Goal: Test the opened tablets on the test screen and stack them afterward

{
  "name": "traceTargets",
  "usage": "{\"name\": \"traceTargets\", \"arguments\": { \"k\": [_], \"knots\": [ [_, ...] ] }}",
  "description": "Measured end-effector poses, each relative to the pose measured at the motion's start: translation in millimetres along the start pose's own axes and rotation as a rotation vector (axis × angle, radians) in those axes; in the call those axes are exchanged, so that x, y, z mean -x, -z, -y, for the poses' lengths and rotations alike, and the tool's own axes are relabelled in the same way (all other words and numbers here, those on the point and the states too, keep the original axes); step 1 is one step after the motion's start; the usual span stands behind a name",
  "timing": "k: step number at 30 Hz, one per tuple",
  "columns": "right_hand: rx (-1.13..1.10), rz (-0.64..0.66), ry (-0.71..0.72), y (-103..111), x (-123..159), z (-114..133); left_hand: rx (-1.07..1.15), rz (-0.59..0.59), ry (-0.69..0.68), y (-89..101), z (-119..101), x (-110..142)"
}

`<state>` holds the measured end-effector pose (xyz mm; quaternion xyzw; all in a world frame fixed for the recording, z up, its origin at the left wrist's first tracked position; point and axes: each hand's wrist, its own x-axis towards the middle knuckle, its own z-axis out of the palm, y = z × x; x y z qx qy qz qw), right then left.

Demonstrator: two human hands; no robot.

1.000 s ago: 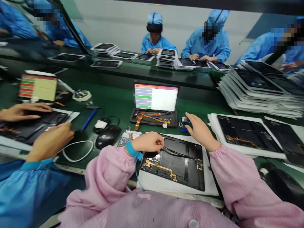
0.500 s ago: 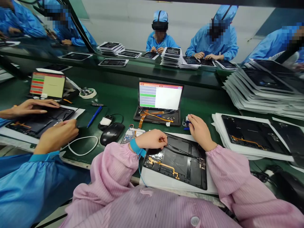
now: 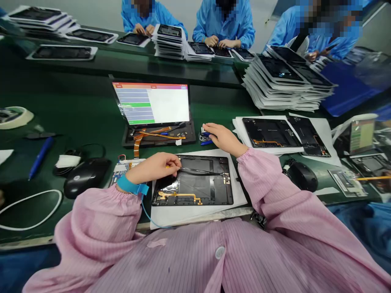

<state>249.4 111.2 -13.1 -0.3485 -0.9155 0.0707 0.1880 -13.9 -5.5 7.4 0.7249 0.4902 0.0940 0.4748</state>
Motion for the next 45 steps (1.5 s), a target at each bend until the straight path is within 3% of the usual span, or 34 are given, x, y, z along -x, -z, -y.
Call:
{"name": "traceTargets", "arguments": {
  "k": [7, 11, 13, 16, 17, 19, 25, 34, 45],
  "knots": [
    [-0.016, -0.002, -0.021, 0, 1, 3, 0.028, -0.018, 0.036, -2.9, 7, -2],
    [-0.048, -0.056, -0.016, -4, 5, 4, 0.029, -0.072, -0.031, -2.4, 1, 2],
    [-0.066, -0.103, -0.019, -10, 7, 3, -0.045, -0.259, -0.079, -0.3, -2, 0],
    [-0.092, -0.17, -0.019, -20, 9, 0, -0.284, -0.752, -0.021, 5.6, -3, -10],
    [-0.096, -0.186, -0.016, -22, 9, -1, -0.359, -0.866, 0.023, 7.1, -2, -15],
    [-0.096, -0.202, -0.008, -24, 10, -1, -0.459, -0.959, 0.101, 7.8, 0, -23],
    [-0.079, -0.18, -0.001, -25, 14, 1, -0.551, -1.022, 0.268, 1.6, 11, -37],
    [-0.098, -0.168, -0.013, -27, 16, 0, -0.646, -1.026, 0.374, 10.5, 32, -65],
    [-0.109, -0.138, -0.041, -29, 17, -2, -0.621, -1.036, 0.365, 2.4, 32, -59]
  ]
}}
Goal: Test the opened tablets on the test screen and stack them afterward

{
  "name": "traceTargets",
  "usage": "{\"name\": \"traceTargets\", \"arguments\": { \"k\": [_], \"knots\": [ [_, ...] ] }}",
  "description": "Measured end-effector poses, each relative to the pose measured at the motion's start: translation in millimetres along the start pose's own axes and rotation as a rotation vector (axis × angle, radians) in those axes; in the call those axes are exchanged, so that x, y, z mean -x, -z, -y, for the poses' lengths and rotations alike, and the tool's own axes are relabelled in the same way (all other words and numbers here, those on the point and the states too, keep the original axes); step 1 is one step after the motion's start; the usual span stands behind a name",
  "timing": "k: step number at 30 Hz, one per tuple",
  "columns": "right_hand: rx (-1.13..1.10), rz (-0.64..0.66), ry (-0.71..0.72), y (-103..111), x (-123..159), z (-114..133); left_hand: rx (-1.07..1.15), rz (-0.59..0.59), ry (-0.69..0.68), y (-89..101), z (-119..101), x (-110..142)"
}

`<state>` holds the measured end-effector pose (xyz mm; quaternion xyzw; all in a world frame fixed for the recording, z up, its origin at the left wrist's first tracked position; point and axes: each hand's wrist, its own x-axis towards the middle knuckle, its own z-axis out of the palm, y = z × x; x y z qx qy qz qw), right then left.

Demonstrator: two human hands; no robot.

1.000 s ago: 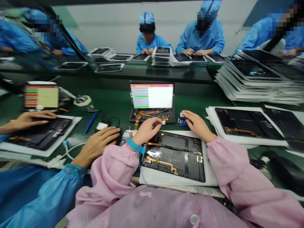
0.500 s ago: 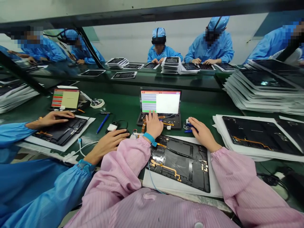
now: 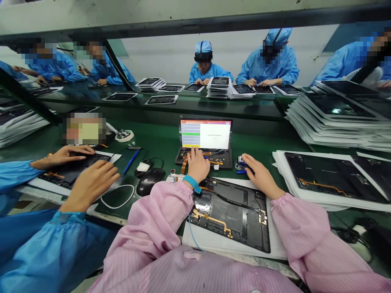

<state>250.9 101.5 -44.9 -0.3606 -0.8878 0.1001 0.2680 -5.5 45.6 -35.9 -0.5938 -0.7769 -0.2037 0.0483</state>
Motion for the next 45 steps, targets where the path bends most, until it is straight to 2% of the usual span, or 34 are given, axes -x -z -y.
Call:
{"name": "traceTargets", "arguments": {
  "k": [17, 24, 27, 30, 36, 45],
  "knots": [
    [0.0, -0.002, -0.004, 1, 1, 0, 0.005, -0.011, -0.039, -1.4, -7, 1],
    [-0.008, 0.016, -0.031, 2, 1, 2, -0.032, -0.056, 0.049, -5.2, -2, -2],
    [-0.016, 0.02, -0.043, 2, 2, 3, -0.021, -0.053, 0.047, -6.5, 1, -5],
    [-0.022, 0.016, -0.049, 2, 2, 3, 0.0, -0.068, 0.044, -1.1, 2, -9],
    [-0.029, 0.006, -0.05, 3, 2, 5, -0.003, -0.178, 0.046, 13.8, -5, -22],
    [-0.029, -0.007, -0.038, 2, 2, 5, 0.031, -0.134, 0.027, 13.0, -12, -34]
  ]
}}
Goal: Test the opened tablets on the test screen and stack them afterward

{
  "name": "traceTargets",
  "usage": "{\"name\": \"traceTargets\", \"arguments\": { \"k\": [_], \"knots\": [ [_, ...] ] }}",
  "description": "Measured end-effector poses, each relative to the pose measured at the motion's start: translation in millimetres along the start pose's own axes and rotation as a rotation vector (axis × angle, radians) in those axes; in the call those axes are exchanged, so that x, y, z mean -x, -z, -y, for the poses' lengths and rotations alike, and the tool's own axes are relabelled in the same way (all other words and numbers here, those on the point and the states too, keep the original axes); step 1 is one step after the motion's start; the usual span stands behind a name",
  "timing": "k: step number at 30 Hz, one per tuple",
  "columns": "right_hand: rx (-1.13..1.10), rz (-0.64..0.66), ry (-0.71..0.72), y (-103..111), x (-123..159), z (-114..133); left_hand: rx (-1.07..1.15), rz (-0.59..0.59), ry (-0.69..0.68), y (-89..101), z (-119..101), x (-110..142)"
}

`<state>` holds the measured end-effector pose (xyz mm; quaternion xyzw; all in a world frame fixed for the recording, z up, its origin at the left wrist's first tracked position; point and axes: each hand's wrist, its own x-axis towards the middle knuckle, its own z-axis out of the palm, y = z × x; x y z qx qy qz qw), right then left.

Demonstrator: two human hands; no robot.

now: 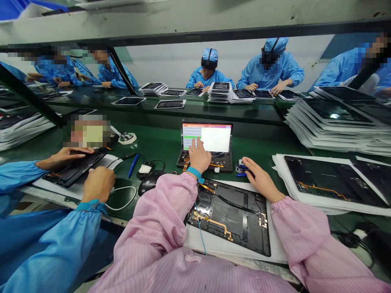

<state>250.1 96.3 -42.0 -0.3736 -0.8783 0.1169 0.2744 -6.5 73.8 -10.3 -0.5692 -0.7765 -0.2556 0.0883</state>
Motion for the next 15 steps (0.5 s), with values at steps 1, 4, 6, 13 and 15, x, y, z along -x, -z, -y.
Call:
{"name": "traceTargets", "arguments": {
  "k": [1, 4, 6, 13, 15],
  "knots": [
    [0.001, 0.001, -0.002, 0, 0, 0, -0.006, -0.002, -0.006, -0.4, -1, 1],
    [0.007, 0.017, -0.011, 1, 0, 0, -0.019, -0.004, -0.071, -2.7, -6, 10],
    [0.01, 0.024, -0.012, 2, 0, 1, -0.027, 0.011, -0.12, -5.3, -10, 16],
    [0.008, 0.016, -0.002, 1, 0, 0, -0.053, 0.036, -0.142, -12.0, -13, 16],
    [0.009, 0.013, 0.004, 0, 0, 0, -0.063, 0.039, -0.15, -12.2, -12, 13]
  ]
}}
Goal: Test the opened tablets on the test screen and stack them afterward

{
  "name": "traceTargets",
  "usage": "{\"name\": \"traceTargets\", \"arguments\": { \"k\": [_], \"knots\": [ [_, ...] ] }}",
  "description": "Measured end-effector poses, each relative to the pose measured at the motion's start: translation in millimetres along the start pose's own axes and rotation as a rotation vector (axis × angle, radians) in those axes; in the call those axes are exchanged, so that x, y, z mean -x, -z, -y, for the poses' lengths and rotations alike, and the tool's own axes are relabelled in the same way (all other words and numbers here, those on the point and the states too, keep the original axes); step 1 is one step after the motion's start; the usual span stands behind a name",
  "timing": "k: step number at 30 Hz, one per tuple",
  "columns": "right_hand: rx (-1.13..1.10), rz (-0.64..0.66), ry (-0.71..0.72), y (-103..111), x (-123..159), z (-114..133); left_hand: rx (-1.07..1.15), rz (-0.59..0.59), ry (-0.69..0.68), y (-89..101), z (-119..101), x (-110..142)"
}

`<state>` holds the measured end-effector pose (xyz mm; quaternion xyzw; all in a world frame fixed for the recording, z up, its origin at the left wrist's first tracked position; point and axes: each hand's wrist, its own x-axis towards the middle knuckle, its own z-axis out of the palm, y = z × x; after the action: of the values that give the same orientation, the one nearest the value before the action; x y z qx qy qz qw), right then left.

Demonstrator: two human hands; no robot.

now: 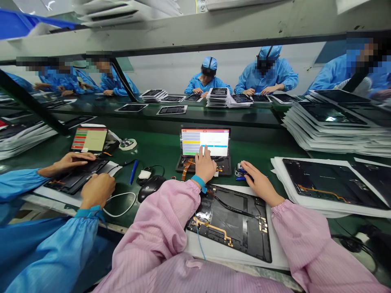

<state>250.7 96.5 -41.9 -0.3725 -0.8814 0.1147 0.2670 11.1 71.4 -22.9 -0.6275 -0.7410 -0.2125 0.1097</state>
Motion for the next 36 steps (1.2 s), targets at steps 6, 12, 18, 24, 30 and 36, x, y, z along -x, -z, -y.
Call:
{"name": "traceTargets", "arguments": {
  "k": [6, 12, 18, 24, 30, 36],
  "knots": [
    [-0.005, -0.014, 0.006, -2, 0, -1, 0.009, 0.017, -0.013, 4.2, -3, 2],
    [-0.02, -0.023, 0.007, -2, 0, -1, 0.058, 0.04, -0.048, 9.0, -15, 7],
    [-0.033, -0.024, 0.021, -1, -1, 0, 0.057, 0.043, -0.101, 2.4, -26, 4],
    [-0.039, -0.04, 0.02, -2, 0, 0, 0.042, 0.044, -0.135, -3.2, -38, 0],
    [-0.034, -0.027, 0.025, -1, 0, 0, 0.025, 0.041, -0.156, -9.2, -43, -7],
    [-0.031, -0.019, 0.021, 1, 0, 2, 0.071, 0.104, -0.193, 21.2, -46, 4]
  ]
}}
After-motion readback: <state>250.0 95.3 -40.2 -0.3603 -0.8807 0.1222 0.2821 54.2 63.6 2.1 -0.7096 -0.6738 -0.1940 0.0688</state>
